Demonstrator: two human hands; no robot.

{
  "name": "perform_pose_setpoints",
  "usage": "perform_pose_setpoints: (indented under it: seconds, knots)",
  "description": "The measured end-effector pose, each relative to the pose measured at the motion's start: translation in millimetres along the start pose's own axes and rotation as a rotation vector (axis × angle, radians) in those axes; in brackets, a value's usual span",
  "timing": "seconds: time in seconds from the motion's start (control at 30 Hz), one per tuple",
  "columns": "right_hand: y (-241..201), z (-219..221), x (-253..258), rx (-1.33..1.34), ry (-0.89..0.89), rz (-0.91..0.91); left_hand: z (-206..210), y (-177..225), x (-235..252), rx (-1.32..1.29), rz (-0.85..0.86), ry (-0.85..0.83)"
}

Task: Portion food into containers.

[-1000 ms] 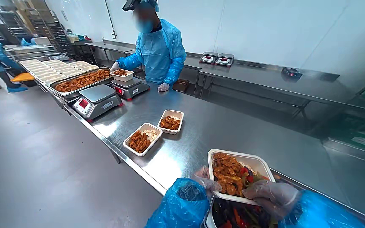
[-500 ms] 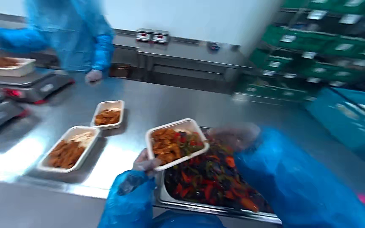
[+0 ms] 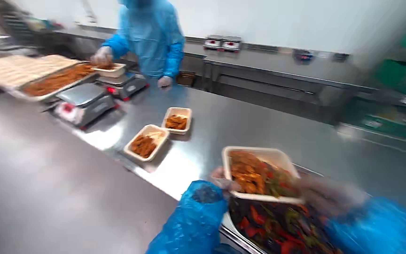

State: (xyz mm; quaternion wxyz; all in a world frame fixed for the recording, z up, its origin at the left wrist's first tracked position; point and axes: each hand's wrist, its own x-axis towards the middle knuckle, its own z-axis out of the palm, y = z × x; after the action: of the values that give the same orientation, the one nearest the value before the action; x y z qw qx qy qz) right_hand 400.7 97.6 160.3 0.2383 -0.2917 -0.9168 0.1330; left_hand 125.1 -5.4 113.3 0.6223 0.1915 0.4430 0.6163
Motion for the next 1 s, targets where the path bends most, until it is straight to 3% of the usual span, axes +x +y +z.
perform_pose_setpoints:
  seconds: [0.13,0.23,0.33,0.47,0.87,0.93,1.0]
  knots:
    - [-11.4,-12.9,22.7,0.038,-0.421,0.084,4.3,6.0,-4.8,-0.023,0.008,0.059]
    - [-27.4,-8.2,39.9,0.017,-0.568,0.108,-1.5,5.0,-4.5,-0.052,0.016,0.038]
    - [-32.2,-10.6,45.3,0.041,-0.548,0.026,-4.2,7.0,-6.1,-0.121,0.024,0.021]
    - [-38.9,-17.5,40.5,-0.060,-0.345,0.071,-4.4,11.4,-6.7,-0.137,0.019,0.044]
    - [-35.2,-6.3,45.1,-0.057,-0.650,0.244,-4.9,9.8,-4.2,-0.110,-0.001,-0.022]
    - [-27.5,-10.7,41.8,-0.018,-0.584,0.187,-5.5,8.2,-3.9,-0.128,0.009,-0.025]
    - [-20.1,-19.3,35.2,-0.012,-0.397,0.064,-7.0,6.9,-3.2,-0.144,0.022,-0.018]
